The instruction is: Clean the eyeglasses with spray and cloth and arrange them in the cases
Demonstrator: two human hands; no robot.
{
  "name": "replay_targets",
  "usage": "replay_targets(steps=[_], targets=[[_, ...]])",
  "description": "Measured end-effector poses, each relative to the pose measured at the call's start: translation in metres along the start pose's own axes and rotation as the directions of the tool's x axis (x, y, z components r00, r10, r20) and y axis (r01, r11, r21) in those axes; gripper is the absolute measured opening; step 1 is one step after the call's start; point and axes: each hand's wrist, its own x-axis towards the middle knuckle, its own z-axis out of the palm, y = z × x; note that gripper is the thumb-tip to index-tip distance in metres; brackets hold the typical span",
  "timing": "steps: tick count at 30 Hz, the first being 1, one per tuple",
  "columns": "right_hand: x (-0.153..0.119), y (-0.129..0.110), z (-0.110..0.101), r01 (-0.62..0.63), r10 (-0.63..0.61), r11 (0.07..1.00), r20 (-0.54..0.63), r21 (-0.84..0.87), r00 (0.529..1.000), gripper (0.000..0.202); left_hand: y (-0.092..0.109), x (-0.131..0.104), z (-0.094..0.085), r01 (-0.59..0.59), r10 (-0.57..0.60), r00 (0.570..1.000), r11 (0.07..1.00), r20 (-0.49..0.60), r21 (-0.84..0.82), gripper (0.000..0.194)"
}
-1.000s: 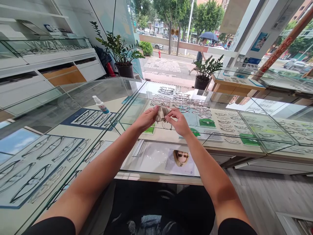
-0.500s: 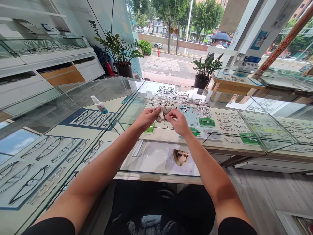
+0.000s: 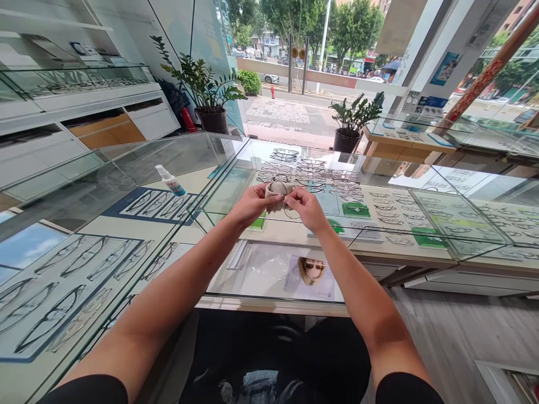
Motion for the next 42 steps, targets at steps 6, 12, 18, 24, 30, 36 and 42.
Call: replay_targets(steps=[6,12,18,24,30,36,42], targets=[[-0.001,-0.003,0.002,-0.052,0.048,0.997,0.070,0.062,0.996,0.052,0.001,-0.002,0.010,-0.027,0.023,0.995,0.999,-0.093,-0.047,0.055],[0.000,-0.002,0.000,-0.123,0.111,0.986,0.102,0.117,0.989,0.051,0.001,-0.003,0.012,-0.037,0.034,0.993,0.999,-0.112,-0.022,0.054],[0.001,0.000,-0.004,-0.124,0.116,0.987,0.086,0.104,0.990,0.050,0.006,-0.005,0.012,-0.033,0.039,0.995,0.997,-0.087,0.067,0.054],[0.001,-0.001,-0.004,-0.072,0.069,0.995,0.053,0.068,0.996,0.051,0.008,-0.006,0.015,-0.047,0.054,0.995,0.996,-0.090,0.078,0.056],[0.000,0.002,-0.004,-0.114,0.100,0.987,0.124,0.110,0.987,0.048,0.008,-0.007,0.016,-0.012,0.012,1.000,1.000,-0.028,0.016,0.054],[-0.002,0.003,-0.003,-0.155,0.134,0.983,0.189,0.098,0.973,0.050,0.006,-0.008,0.017,-0.002,0.001,0.999,1.000,-0.035,-0.006,0.055],[-0.001,0.009,-0.005,-0.169,0.141,0.980,0.229,0.108,0.963,0.049,0.005,-0.008,0.022,-0.010,0.012,0.996,1.000,-0.086,0.022,0.058]])
